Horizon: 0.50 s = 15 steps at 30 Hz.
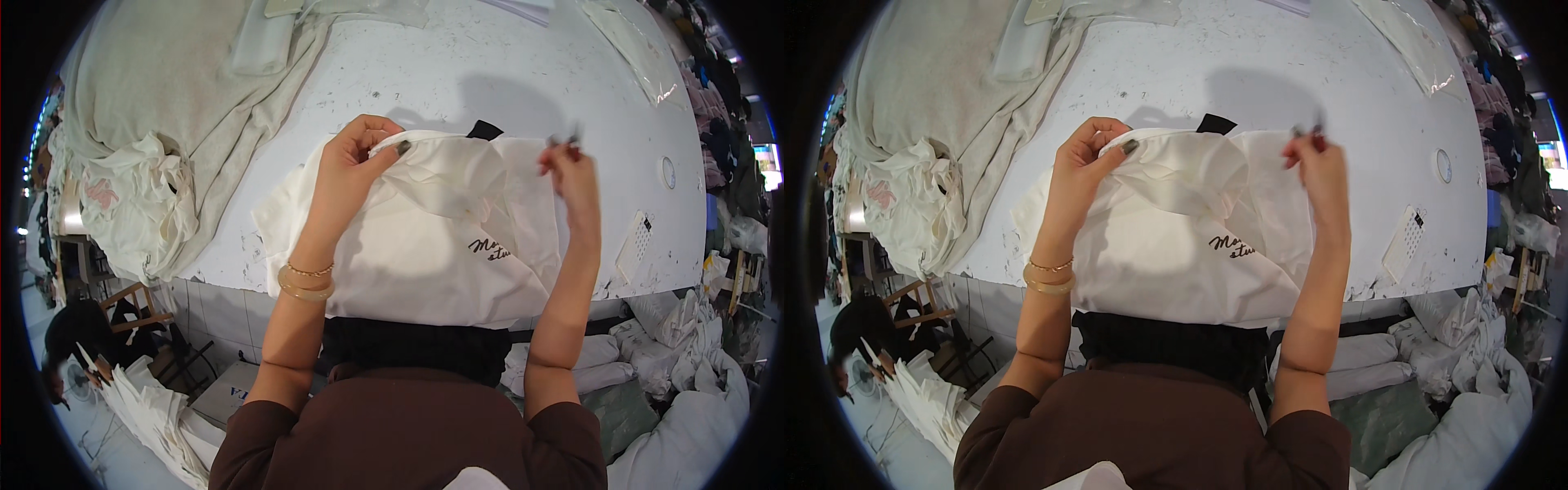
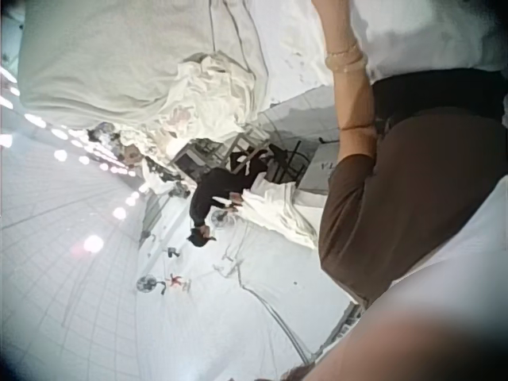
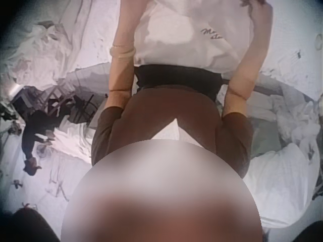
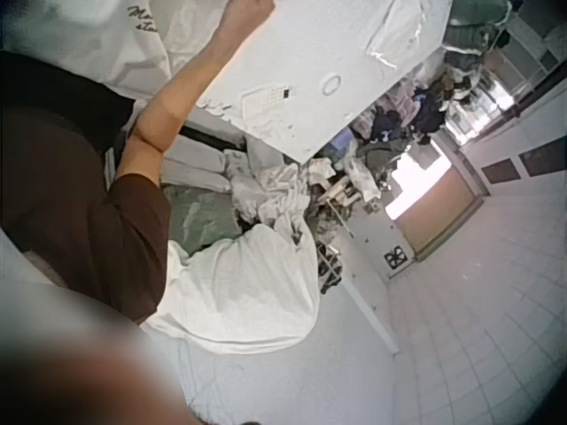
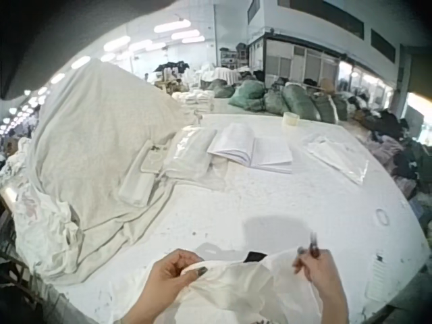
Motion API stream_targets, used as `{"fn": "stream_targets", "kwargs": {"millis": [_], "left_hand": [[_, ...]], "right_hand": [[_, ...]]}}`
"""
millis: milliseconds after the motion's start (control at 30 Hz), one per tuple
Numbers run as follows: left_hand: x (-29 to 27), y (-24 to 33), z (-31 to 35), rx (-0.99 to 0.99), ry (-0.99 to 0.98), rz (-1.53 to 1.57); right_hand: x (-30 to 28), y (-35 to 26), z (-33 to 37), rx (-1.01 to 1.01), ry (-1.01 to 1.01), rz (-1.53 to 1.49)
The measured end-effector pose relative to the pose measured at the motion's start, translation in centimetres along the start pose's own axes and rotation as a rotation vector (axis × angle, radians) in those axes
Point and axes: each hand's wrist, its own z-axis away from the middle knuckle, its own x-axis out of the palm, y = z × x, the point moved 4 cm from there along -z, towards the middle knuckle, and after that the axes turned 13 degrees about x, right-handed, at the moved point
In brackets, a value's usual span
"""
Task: Trimming loose threads from shirts, folding them, and placing them into plastic bags.
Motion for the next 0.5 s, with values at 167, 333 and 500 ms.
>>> {"fn": "stream_targets", "kwargs": {"millis": [167,333,500], "left_hand": [[-1.6,-0.8,-0.4,-0.224,-0.069,0.484],[-2.1,-1.0,-0.6,-0.18,-0.145,0.761],[-1.7,-0.6,-0.6,-0.182,-0.159,0.931]], "right_hand": [[3.0,3.6,0.2,0.231,-0.64,-0.23],[4.3,4.5,0.0,0.264,-1.06,-0.543],[5.9,3.6,0.8,0.209,-1.003,-0.077]]}}
